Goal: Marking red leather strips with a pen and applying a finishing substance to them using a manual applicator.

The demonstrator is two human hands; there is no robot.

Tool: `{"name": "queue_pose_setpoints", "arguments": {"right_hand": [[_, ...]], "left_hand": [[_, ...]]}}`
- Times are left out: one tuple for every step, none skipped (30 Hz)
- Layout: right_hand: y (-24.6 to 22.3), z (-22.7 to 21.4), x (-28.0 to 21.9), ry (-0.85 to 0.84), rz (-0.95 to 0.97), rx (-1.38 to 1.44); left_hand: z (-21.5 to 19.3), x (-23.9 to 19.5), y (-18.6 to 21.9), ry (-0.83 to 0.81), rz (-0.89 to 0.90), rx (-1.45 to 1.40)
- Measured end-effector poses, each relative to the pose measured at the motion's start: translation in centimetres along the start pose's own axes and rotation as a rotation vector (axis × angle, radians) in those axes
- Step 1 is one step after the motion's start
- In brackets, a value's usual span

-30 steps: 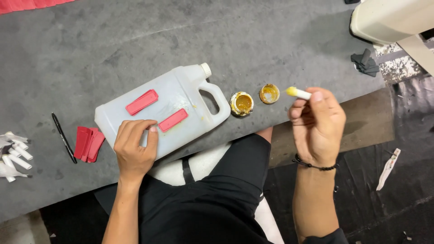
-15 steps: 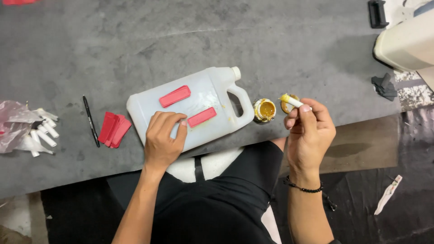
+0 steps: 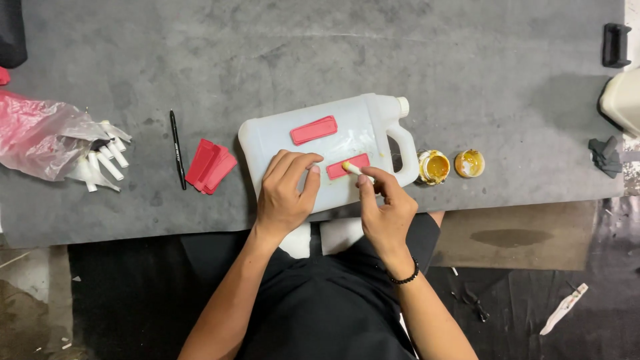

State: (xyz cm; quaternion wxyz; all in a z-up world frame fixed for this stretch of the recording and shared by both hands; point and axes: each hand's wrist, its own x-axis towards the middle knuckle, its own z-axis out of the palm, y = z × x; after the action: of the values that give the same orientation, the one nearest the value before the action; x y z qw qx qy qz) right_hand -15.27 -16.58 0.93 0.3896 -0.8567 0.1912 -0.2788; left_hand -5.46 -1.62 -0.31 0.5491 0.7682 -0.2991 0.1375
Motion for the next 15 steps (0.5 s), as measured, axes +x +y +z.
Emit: {"name": "queue_pose_setpoints", "arguments": {"right_hand": [[0.3, 0.0, -0.2, -0.002, 0.001, -0.002], [0.6, 0.0, -0.3, 0.062, -0.083, -0.11], [1.0, -0.1, -0.3, 0.126, -0.168, -0.219], [0.7, 0.0, -0.3, 0.124, -0.166, -0.221], [0.4, 0.1, -0.2, 0.146, -0.234, -0.258], [0.2, 0.1, 0.1, 0.171, -0.304, -0.295], [-0.1, 0.4, -0.2, 0.173, -0.304, -0.298], [-0.3, 0.8, -0.5, 0.132, -0.312, -0.251], [-0.6, 1.1, -0.7, 0.092, -0.32, -0.205], [-0.2, 1.0, -1.0, 0.093, -0.32, -0.206], [0.2, 0.9, -1.3, 0.102, -0.314, -0.226], [0.6, 0.7, -1.6, 0.109, -0.309, -0.245], [0.5, 0.5, -1.0, 0.109, -0.31, -0.245], [0.5, 0.4, -0.6, 0.146, -0.29, -0.271], [0.5, 0.2, -0.1, 0.183, -0.27, -0.297]], "left_hand": [[0.0, -0.1, 0.0, 0.0, -0.002, -0.001], [0.0, -0.1, -0.1, 0.004, -0.005, -0.01], [0.0, -0.1, -0.1, 0.009, -0.007, -0.018], [-0.1, -0.1, -0.1, 0.008, -0.01, -0.02], [-0.2, -0.1, 0.0, 0.005, -0.01, -0.026], [-0.3, 0.1, 0.0, 0.002, -0.008, -0.034], [-0.2, 0.2, 0.0, 0.002, -0.007, -0.037], [-0.3, 0.2, 0.0, 0.004, -0.009, -0.043], [-0.3, 0.2, 0.0, 0.007, -0.011, -0.048], [-0.3, 0.2, 0.0, 0.006, -0.01, -0.049], [-0.3, 0.2, 0.0, 0.006, -0.012, -0.05], [-0.3, 0.2, 0.0, 0.006, -0.014, -0.051], [-0.2, 0.2, -0.1, 0.007, -0.014, -0.051], [-0.2, 0.1, -0.1, 0.013, -0.017, -0.052], [-0.2, 0.0, -0.2, 0.019, -0.019, -0.053]]}}
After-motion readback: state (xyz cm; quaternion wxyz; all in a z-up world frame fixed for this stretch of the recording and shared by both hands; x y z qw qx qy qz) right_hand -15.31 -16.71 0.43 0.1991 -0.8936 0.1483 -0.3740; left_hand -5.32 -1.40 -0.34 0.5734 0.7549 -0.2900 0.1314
